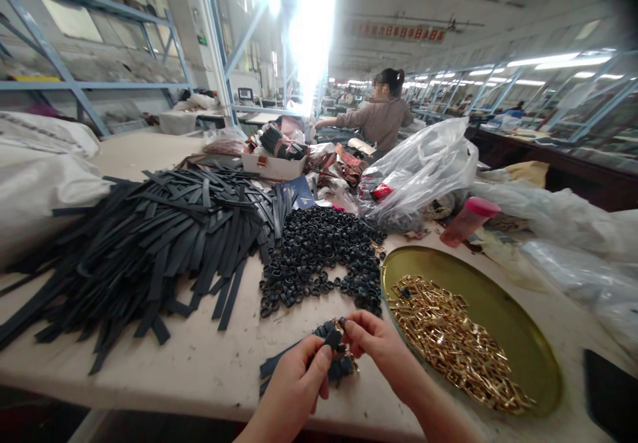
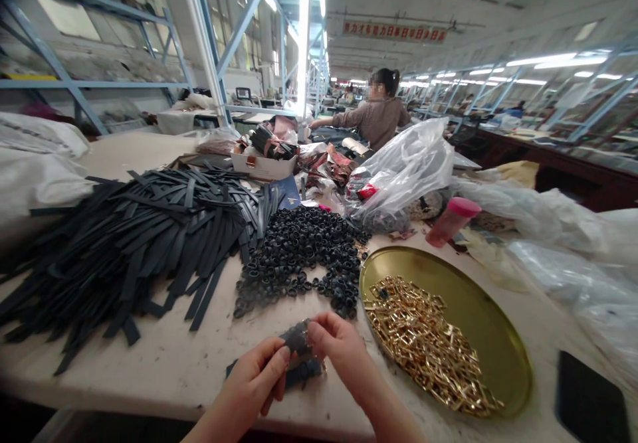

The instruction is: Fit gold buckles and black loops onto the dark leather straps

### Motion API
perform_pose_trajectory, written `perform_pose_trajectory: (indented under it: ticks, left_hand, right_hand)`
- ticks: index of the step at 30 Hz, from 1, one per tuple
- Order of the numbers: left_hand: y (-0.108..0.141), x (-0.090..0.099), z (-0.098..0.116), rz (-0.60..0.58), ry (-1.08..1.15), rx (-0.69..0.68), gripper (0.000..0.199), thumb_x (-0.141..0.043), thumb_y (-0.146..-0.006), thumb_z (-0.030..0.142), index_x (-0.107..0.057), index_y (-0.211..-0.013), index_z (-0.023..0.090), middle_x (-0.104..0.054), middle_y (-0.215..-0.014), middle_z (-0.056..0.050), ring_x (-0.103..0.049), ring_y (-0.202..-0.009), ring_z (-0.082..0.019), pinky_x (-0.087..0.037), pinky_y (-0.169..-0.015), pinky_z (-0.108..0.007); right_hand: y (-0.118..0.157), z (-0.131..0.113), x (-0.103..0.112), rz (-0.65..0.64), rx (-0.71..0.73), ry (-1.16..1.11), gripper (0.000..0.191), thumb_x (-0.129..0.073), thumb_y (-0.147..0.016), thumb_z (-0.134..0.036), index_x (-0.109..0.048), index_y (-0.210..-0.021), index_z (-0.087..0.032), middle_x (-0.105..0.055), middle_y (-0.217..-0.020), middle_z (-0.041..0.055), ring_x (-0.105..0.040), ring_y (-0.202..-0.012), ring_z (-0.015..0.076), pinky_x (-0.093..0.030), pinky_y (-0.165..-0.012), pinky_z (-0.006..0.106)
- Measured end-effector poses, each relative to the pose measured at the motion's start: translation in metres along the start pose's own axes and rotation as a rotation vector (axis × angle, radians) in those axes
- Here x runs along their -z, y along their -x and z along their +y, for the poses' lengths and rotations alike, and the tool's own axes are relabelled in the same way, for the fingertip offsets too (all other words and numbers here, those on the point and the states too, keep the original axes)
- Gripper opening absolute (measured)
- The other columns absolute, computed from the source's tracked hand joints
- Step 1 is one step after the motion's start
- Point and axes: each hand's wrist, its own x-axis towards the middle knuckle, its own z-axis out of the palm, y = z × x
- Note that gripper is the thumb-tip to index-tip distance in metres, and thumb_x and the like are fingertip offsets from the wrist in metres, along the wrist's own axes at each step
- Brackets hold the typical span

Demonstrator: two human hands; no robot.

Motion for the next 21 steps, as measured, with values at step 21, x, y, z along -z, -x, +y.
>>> perform_pose_trajectory:
  ticks: [21]
  left_hand:
    - [0.048, -0.032, 0.023, -0.066, -0.196, -0.166, 0.025, -0.040, -0.076, 0.013, -0.045, -0.100, 0.019, -0.062, -0.079, 0.001, -0.055, -0.072, -0.014, -0.040, -0.068, -0.023]
  right_hand:
    - [0.084, 0.022, -0.021, 0.133, -0.033, -0.640, 0.031, -0.072, -0.060, -0.044, -0.062, -0.074, -0.018, -0.057, -0.061, -0.0032, -0.046, -0.054, 0.0095, -0.036, -0.054, 0.022]
